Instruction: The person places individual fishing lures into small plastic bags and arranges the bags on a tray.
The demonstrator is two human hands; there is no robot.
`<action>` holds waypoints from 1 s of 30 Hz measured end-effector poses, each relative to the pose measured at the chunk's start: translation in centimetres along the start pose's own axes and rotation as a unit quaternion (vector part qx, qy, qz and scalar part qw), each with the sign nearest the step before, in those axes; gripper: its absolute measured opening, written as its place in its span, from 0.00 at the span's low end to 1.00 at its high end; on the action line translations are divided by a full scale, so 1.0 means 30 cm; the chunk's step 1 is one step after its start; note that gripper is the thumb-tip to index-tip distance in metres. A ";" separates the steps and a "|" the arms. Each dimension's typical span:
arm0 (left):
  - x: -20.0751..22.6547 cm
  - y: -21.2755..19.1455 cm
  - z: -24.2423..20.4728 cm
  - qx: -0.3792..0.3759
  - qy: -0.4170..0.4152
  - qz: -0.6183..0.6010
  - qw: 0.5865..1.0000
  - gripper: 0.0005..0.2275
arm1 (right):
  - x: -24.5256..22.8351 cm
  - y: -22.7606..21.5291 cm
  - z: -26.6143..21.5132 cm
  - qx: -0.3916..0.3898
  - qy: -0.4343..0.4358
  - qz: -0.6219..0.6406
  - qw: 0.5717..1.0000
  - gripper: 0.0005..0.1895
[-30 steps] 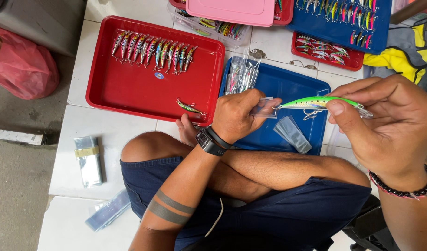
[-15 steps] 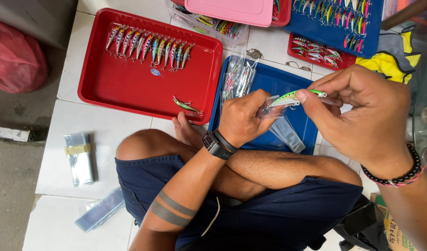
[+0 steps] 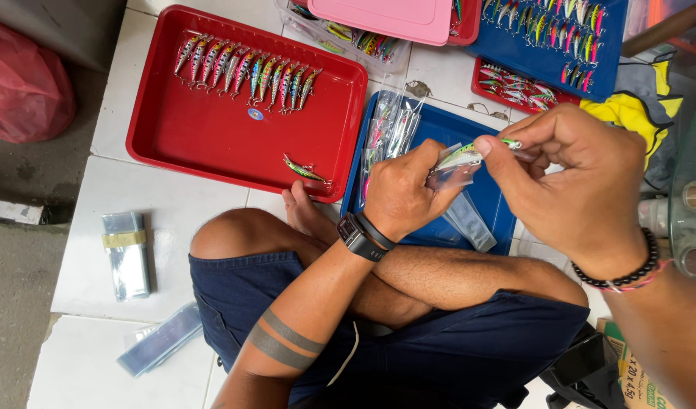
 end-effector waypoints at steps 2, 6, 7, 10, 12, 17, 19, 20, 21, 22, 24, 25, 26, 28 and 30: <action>0.007 -0.003 0.004 -0.008 -0.013 -0.015 1.000 0.14 | 0.018 0.020 -0.022 0.025 -0.023 -0.009 0.999 0.13; 0.048 -0.046 0.034 -0.134 -0.069 -0.110 0.982 0.16 | 0.065 0.064 -0.077 0.109 -0.048 0.026 0.993 0.12; 0.030 -0.066 0.040 -0.135 -0.069 -0.109 0.982 0.16 | 0.089 0.082 -0.089 0.109 -0.048 0.027 0.992 0.12; -0.010 -0.069 0.030 -0.301 -0.117 -0.266 0.908 0.27 | 0.162 0.115 -0.134 0.153 -0.021 0.106 0.982 0.12; -0.029 -0.091 0.028 -0.324 -0.115 -0.324 0.881 0.25 | 0.207 0.142 -0.154 0.142 0.050 0.114 0.982 0.08; -0.044 -0.099 0.015 -0.347 -0.153 -0.375 0.846 0.26 | 0.186 0.044 -0.139 0.043 -0.023 0.018 0.999 0.10; -0.037 -0.101 0.017 -0.347 -0.162 -0.399 0.833 0.27 | 0.192 0.010 -0.141 -0.002 -0.049 -0.003 0.999 0.14; -0.029 -0.095 0.020 -0.359 -0.167 -0.395 0.829 0.25 | 0.197 -0.009 -0.144 0.001 -0.072 -0.027 0.997 0.15; -0.020 -0.088 0.024 -0.372 -0.172 -0.391 0.824 0.22 | 0.202 -0.029 -0.148 0.005 -0.094 -0.052 0.994 0.15; -0.011 -0.088 0.024 -0.374 -0.172 -0.392 0.823 0.22 | 0.203 -0.036 -0.147 0.006 -0.091 -0.053 0.994 0.15; 0.012 -0.084 0.018 -0.405 -0.178 -0.426 0.789 0.18 | 0.186 -0.065 -0.150 0.067 -0.158 -0.061 0.983 0.09; 0.019 -0.084 0.011 -0.408 -0.177 -0.426 0.788 0.18 | 0.194 -0.058 -0.169 0.069 -0.156 -0.062 0.983 0.09; 0.022 -0.086 0.007 -0.391 -0.190 -0.451 0.779 0.19 | 0.201 -0.057 -0.187 0.097 -0.161 -0.081 0.979 0.09; 0.025 -0.088 0.000 -0.374 -0.203 -0.475 0.770 0.20 | 0.210 -0.032 -0.226 0.126 -0.166 -0.101 0.973 0.08; 0.026 -0.092 -0.001 -0.367 -0.201 -0.497 0.760 0.18 | 0.229 -0.002 -0.265 0.181 -0.119 -0.060 0.975 0.08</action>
Point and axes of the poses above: each hand's wrist, its own z-axis towards the middle knuckle, its own y-axis out of the palm, x = y × z, the point moved 4 cm from there along z, towards the middle knuckle, and after that the axes turned 10 degrees about -z, right-handed, at the moved point
